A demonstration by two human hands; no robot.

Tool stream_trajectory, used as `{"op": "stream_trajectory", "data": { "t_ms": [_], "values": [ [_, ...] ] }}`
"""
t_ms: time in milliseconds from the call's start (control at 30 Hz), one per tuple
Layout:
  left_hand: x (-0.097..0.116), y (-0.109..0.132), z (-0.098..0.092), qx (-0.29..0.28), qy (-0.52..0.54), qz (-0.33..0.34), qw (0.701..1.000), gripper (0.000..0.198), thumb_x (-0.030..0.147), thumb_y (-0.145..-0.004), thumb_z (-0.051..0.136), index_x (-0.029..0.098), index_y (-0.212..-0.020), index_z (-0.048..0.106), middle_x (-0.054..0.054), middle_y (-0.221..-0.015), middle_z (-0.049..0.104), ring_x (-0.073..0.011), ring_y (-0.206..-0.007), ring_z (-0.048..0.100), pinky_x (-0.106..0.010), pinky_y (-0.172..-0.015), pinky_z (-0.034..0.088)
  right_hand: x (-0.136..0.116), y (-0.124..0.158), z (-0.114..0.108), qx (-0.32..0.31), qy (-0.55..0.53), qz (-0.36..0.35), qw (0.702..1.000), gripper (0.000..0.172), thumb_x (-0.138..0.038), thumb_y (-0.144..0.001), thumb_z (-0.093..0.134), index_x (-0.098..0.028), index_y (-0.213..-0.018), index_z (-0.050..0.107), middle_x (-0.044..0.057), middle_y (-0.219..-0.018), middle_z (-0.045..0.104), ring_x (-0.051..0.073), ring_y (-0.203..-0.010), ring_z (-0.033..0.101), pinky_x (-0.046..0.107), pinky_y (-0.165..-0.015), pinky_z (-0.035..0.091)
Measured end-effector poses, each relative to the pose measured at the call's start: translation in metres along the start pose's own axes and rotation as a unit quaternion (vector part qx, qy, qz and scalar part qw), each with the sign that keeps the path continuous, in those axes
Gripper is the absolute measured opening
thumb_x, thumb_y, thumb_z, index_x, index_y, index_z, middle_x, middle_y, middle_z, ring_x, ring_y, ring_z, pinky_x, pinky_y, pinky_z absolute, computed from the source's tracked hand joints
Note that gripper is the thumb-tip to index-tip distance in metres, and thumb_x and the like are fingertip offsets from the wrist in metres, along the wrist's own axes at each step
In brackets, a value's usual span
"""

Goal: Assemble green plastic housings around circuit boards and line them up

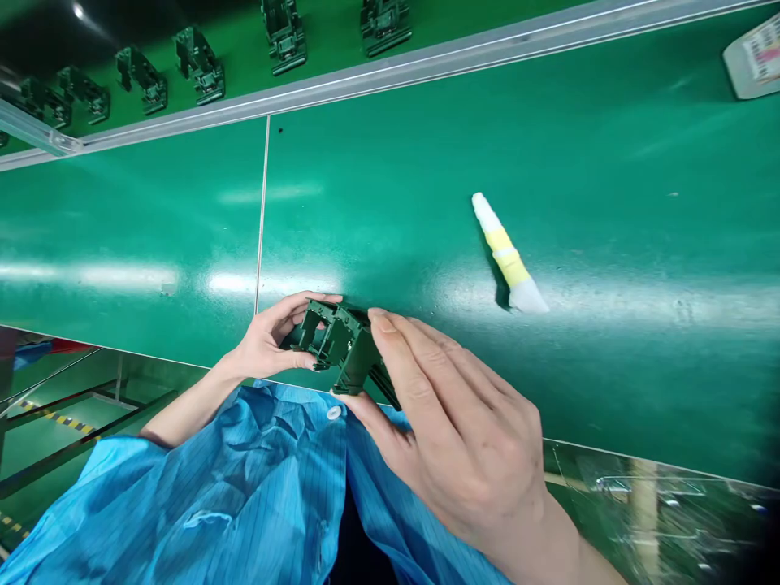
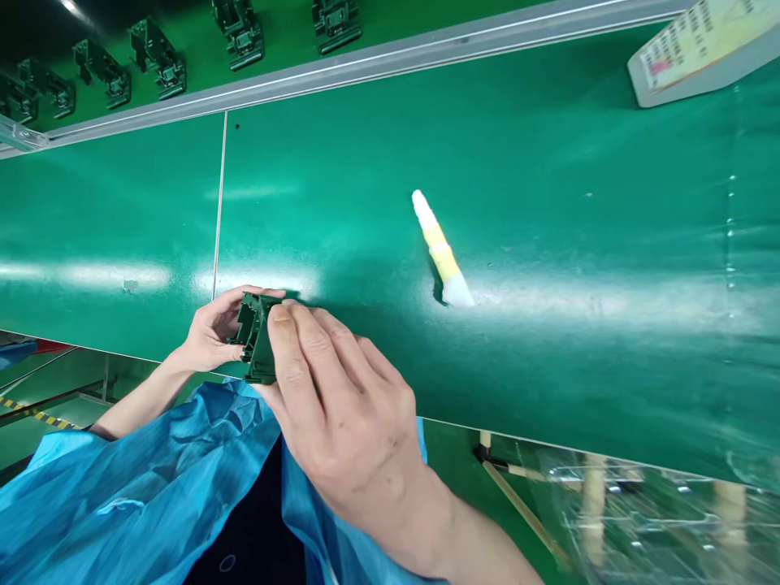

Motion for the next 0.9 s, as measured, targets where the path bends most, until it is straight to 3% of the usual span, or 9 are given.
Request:
{"op": "stream_trajectory", "data": {
  "t_ms": [267, 367, 433, 567, 667, 900],
  "values": [
    [0.008, 0.001, 0.000, 0.026, -0.122, -0.009, 0.992, 0.067, 0.049, -0.072, 0.082, 0.021, -0.129, 0.061, -0.015, -0.124, 0.069, -0.0279, -0.110, 0.068, -0.038, -0.092, 0.056, 0.012, 0.018, 0.005, 0.013, -0.072, 0.059, 0.996, 0.079, -0.023, -0.088, 0.067, -0.018, -0.156, 0.027, 0.017, -0.130, 0.065, 0.033, -0.120, 0.064, 0.050, -0.095, 0.061],
    [0.020, -0.001, 0.001, 0.025, -0.200, 0.031, 0.979, 0.069, 0.051, -0.075, 0.080, 0.021, -0.133, 0.059, -0.015, -0.123, 0.069, -0.0288, -0.111, 0.066, -0.040, -0.089, 0.056, 0.015, 0.026, 0.011, 0.031, -0.103, 0.078, 0.991, 0.081, -0.017, -0.088, 0.064, -0.019, -0.157, 0.022, 0.018, -0.136, 0.061, 0.034, -0.127, 0.059, 0.055, -0.097, 0.059],
    [0.034, -0.002, 0.004, 0.026, -0.261, 0.092, 0.961, 0.071, 0.050, -0.077, 0.078, 0.024, -0.139, 0.054, -0.014, -0.121, 0.070, -0.0283, -0.110, 0.065, -0.042, -0.090, 0.055, 0.019, 0.031, 0.015, 0.057, -0.134, 0.089, 0.985, 0.083, -0.014, -0.087, 0.063, -0.019, -0.158, 0.021, 0.019, -0.139, 0.058, 0.034, -0.134, 0.053, 0.057, -0.102, 0.055],
    [0.067, 0.003, 0.019, 0.052, -0.408, 0.225, 0.883, 0.083, 0.051, -0.074, 0.081, 0.024, -0.145, 0.047, -0.011, -0.111, 0.071, -0.0272, -0.101, 0.064, -0.043, -0.088, 0.054, 0.034, 0.043, 0.033, 0.083, -0.264, 0.152, 0.949, 0.073, -0.017, -0.090, 0.055, -0.023, -0.155, 0.024, 0.015, -0.148, 0.049, 0.031, -0.146, 0.038, 0.055, -0.112, 0.047],
    [0.086, 0.004, 0.033, 0.052, -0.476, 0.246, 0.843, 0.084, 0.054, -0.077, 0.077, 0.022, -0.148, 0.045, -0.010, -0.100, 0.068, -0.0255, -0.093, 0.061, -0.039, -0.082, 0.054, 0.041, 0.049, 0.048, 0.078, -0.345, 0.196, 0.915, 0.063, -0.024, -0.095, 0.046, -0.025, -0.154, 0.022, 0.014, -0.153, 0.044, 0.027, -0.147, 0.037, 0.051, -0.112, 0.046],
    [0.093, 0.001, 0.043, 0.012, -0.496, 0.204, 0.844, 0.079, 0.050, -0.083, 0.072, 0.022, -0.150, 0.041, -0.010, -0.100, 0.064, -0.0245, -0.090, 0.061, -0.038, -0.078, 0.054, 0.043, 0.058, 0.062, 0.057, -0.452, 0.234, 0.859, 0.058, -0.033, -0.098, 0.046, -0.024, -0.151, 0.023, 0.014, -0.155, 0.042, 0.022, -0.140, 0.046, 0.044, -0.110, 0.048]
  ]
}}
Point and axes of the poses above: each hand's wrist, its own y-axis away from the middle knuckle, its own z-axis out of the palm, x = y × z, the point moved 7 cm from there along -y, towards the middle knuckle
